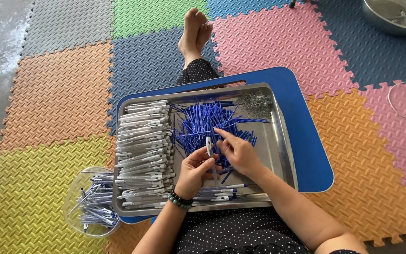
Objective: Assembling pens by manually inserting ink refills into plastic pen barrels.
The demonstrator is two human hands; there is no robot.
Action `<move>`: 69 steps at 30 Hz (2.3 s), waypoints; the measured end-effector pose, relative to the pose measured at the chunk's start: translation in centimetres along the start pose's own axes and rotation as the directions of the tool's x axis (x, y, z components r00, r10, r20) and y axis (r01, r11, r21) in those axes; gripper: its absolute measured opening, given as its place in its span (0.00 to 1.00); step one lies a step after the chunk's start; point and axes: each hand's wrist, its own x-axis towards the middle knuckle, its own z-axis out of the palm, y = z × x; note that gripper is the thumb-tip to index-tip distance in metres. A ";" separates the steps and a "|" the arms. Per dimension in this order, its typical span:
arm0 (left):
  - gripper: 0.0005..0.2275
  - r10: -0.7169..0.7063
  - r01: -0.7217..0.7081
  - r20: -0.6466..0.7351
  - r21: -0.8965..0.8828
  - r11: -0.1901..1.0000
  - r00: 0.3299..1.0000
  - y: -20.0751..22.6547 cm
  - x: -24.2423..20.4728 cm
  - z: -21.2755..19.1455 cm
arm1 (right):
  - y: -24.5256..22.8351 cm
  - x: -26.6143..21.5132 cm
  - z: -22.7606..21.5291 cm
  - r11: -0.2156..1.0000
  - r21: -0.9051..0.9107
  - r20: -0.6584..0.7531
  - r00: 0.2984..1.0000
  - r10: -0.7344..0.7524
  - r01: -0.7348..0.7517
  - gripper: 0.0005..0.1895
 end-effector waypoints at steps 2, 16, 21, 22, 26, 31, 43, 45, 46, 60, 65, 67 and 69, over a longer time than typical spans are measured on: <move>0.20 -0.036 0.035 0.036 0.021 0.999 0.999 -0.2 -0.2 -0.1 | 1.1 0.5 0.2 0.971 0.206 0.025 0.993 0.115 -0.117 0.12; 0.20 -0.242 0.195 0.283 0.185 0.963 0.928 0.6 -1.1 0.2 | 2.7 2.9 -2.9 0.486 0.864 -0.128 0.875 0.467 -0.133 0.10; 0.22 -0.231 0.185 0.289 0.177 0.967 0.929 0.6 -1.0 0.1 | 3.5 3.3 -3.5 0.472 0.882 -0.236 0.853 0.465 -0.014 0.11; 0.22 -0.231 0.185 0.289 0.178 0.966 0.929 0.6 -0.8 0.1 | 3.1 3.0 -3.4 0.471 0.882 -0.236 0.853 0.465 -0.013 0.11; 0.29 -0.163 0.135 0.288 0.114 0.984 0.944 1.0 -0.5 0.1 | 2.0 1.9 -2.0 0.782 0.572 -0.116 0.919 0.378 -0.249 0.09; 0.30 -0.115 0.103 0.269 0.059 0.993 0.956 0.9 -0.6 -0.1 | 0.3 1.0 -0.7 0.887 0.394 0.025 0.968 0.250 -0.239 0.14; 0.29 -0.243 0.233 0.242 0.070 0.970 0.939 3.0 -1.2 1.4 | 1.2 1.9 -2.2 0.472 0.746 0.254 0.856 0.451 -0.470 0.11; 0.29 -0.246 0.234 0.221 0.079 0.969 0.944 3.1 -1.2 1.6 | 1.4 2.1 -2.4 0.471 0.754 0.215 0.850 0.481 -0.458 0.14; 0.29 -0.240 0.228 0.225 0.081 0.970 0.944 3.0 -1.1 1.5 | 1.3 2.5 -3.0 0.475 0.755 0.212 0.854 0.475 -0.452 0.14; 0.33 -0.166 0.146 0.205 0.111 0.983 0.965 2.3 -1.0 1.1 | 7.3 4.7 -9.7 0.964 0.259 -0.479 0.858 0.188 -0.066 0.03; 0.38 -0.079 0.062 0.249 0.078 0.995 0.965 2.5 -1.0 1.5 | 8.4 4.7 -9.3 0.950 0.303 -0.501 0.837 0.221 -0.070 0.03; 0.37 -0.038 0.019 0.266 0.072 0.997 0.963 3.1 -1.2 0.9 | 8.5 4.8 -9.3 0.936 0.350 -0.497 0.837 0.229 -0.048 0.02; 0.28 0.196 -0.254 0.323 0.149 0.956 0.926 4.4 -1.9 -0.2 | 8.5 4.7 -9.2 0.932 0.361 -0.499 0.839 0.216 -0.025 0.04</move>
